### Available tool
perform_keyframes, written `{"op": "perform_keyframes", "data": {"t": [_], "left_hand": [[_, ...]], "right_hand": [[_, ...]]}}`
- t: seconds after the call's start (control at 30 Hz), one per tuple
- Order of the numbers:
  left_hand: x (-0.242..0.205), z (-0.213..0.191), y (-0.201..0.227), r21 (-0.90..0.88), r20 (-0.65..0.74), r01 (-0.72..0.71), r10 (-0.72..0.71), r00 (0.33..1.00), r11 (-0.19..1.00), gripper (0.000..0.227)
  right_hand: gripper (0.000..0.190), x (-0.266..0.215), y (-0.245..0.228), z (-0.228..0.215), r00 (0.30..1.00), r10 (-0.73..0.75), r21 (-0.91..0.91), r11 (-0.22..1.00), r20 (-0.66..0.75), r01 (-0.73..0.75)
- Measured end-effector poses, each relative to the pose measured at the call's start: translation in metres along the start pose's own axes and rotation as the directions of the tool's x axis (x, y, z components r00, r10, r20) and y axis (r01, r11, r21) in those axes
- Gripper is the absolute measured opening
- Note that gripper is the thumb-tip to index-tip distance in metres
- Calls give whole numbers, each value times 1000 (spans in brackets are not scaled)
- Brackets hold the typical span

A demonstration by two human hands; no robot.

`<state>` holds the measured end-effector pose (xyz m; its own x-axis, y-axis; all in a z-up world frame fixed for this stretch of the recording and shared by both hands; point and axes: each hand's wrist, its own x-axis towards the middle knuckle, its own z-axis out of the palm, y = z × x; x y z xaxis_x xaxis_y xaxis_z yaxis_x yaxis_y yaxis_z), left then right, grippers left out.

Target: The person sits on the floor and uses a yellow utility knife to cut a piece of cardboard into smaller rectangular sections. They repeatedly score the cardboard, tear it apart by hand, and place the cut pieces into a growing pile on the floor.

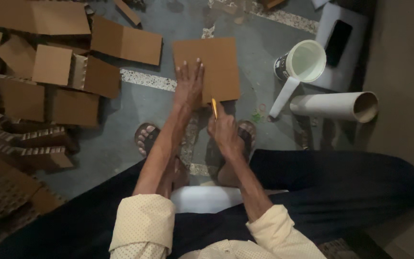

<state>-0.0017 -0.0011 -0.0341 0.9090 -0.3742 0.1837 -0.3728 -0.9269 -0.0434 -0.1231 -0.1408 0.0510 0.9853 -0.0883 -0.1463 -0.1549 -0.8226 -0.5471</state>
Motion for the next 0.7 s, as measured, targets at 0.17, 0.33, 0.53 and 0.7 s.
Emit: {"op": "perform_keyframes", "data": {"t": [0.17, 0.33, 0.53, 0.7], "left_hand": [[1, -18, -3, -217, 339, 40, 37, 940, 975, 150], [3, -38, -1, -203, 507, 49, 62, 860, 978, 159], [6, -44, -2, -194, 478, 39, 60, 876, 980, 142], [2, -45, 2, -170, 394, -20, 87, 915, 985, 122]], "right_hand": [[35, -25, 7, 2, 918, 323, -224, 935, 228, -274], [42, -31, 63, 52, 835, 401, -313, 904, 377, -292], [51, 10, 122, 71, 943, 303, 14, 953, -139, -304], [47, 57, 97, 41, 933, 281, 366, 912, -225, -186]]}}
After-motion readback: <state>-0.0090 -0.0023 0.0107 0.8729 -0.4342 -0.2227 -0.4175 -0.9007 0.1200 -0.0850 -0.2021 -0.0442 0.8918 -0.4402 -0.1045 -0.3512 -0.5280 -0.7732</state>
